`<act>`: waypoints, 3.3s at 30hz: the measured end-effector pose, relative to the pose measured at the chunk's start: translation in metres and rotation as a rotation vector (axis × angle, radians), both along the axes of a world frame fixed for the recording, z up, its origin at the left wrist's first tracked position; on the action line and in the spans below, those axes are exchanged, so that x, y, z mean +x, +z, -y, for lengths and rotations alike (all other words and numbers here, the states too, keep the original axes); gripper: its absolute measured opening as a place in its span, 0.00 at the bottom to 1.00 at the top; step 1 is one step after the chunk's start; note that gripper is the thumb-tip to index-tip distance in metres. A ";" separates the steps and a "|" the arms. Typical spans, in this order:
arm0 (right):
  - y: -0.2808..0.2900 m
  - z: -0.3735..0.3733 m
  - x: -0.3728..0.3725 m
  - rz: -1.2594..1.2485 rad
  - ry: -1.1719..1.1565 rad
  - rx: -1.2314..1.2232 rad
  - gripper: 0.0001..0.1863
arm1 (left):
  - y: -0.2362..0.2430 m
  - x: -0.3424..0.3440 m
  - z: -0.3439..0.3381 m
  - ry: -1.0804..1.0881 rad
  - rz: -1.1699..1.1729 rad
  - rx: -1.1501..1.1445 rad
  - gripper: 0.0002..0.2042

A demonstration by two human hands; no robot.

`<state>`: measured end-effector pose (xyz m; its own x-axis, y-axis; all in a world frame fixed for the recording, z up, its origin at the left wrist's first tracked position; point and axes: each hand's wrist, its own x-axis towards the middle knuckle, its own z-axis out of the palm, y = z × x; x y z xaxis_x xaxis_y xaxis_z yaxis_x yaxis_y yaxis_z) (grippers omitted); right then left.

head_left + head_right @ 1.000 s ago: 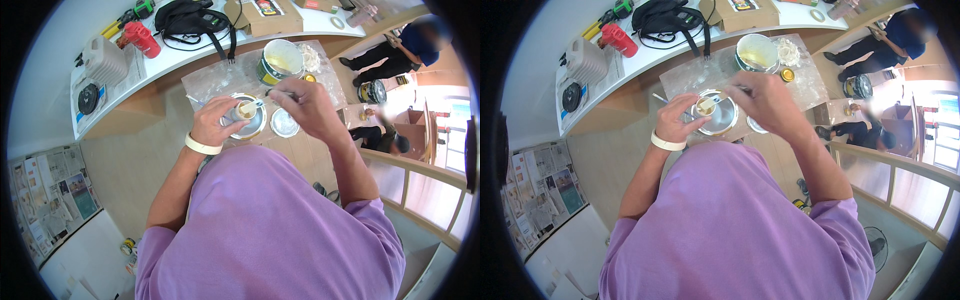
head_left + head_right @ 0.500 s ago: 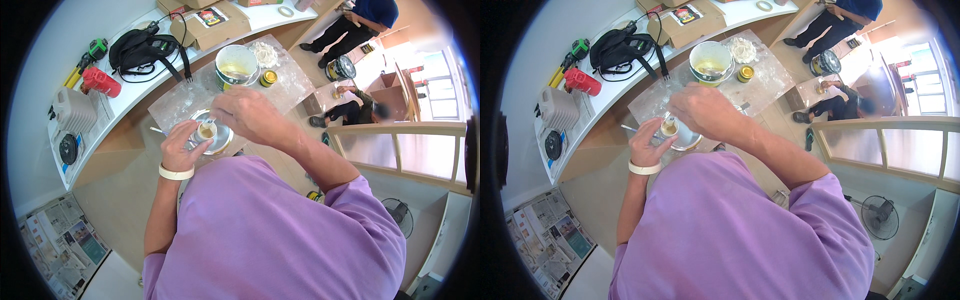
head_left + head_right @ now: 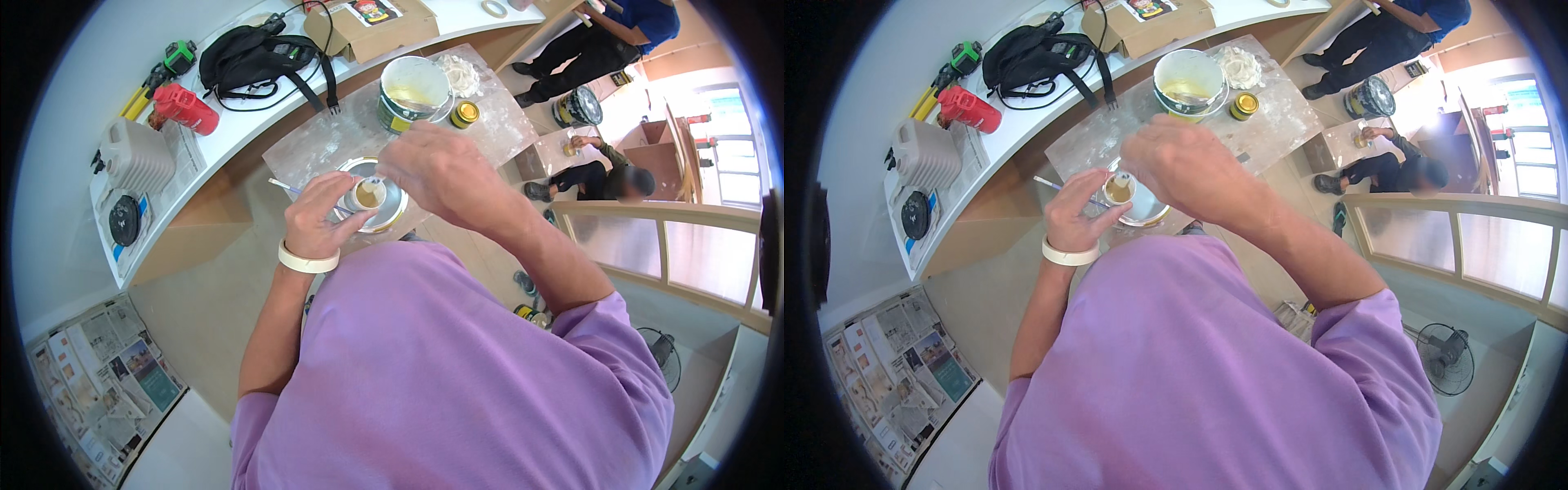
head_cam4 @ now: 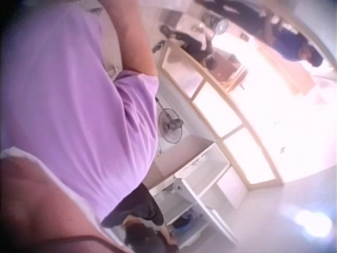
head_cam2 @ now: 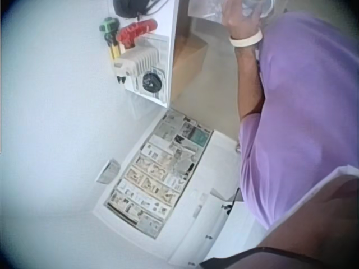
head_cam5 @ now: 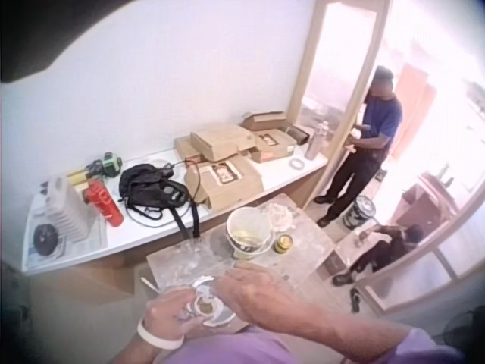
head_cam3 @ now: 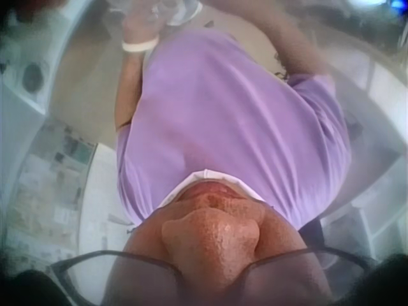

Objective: The person mixes a white substance in a small cup using a stick, then adds a yellow substance from a small container into the cup and stirs the mixture. The person is standing at a table with various paint cans and tools.

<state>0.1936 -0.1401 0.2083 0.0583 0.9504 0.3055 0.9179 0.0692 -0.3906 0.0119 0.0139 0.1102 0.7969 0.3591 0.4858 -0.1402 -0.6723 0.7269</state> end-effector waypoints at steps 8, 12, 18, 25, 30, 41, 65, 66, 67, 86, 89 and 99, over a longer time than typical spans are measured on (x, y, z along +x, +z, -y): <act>0.011 -0.009 -0.018 -0.087 -0.099 -0.043 0.09 | 0.001 -0.013 -0.007 0.031 -0.016 -0.012 0.25; 0.006 -0.012 -0.021 -0.206 -0.093 -0.158 0.12 | -0.010 -0.016 -0.009 -0.003 -0.019 -0.030 0.25; -0.005 0.009 0.004 -0.501 -0.466 -0.143 0.21 | -0.026 -0.012 -0.006 -0.008 -0.093 -0.124 0.25; -0.170 0.093 0.231 -0.182 -0.969 -0.353 0.25 | -0.025 0.029 0.008 0.130 -0.079 -0.068 0.28; -0.293 0.089 0.311 -0.014 -0.597 -0.555 0.35 | -0.008 0.064 0.046 0.336 -0.198 -0.141 0.27; -0.331 0.070 0.359 -0.019 -0.329 -0.618 0.29 | 0.008 0.138 0.092 0.401 -0.202 -0.266 0.28; -0.243 0.081 0.257 -0.658 -0.429 -0.175 0.13 | 0.030 0.169 0.099 0.378 -0.163 -0.163 0.27; -0.243 0.081 0.252 -0.678 -0.393 -0.190 0.13 | 0.029 0.167 0.099 0.388 -0.129 -0.160 0.27; -0.244 0.081 0.248 -0.693 -0.366 -0.207 0.13 | 0.025 0.166 0.098 0.389 -0.093 -0.161 0.27; -0.216 0.056 0.164 -0.578 -0.226 -0.254 0.13 | 0.032 0.049 0.079 0.515 0.002 -0.129 0.26; -0.208 0.072 0.142 -0.537 -0.296 -0.320 0.14 | 0.033 0.025 0.068 0.463 0.027 -0.161 0.26; -0.297 0.218 -0.005 -0.637 -0.346 -1.046 0.28 | 0.002 -0.043 0.021 0.240 0.026 -0.162 0.26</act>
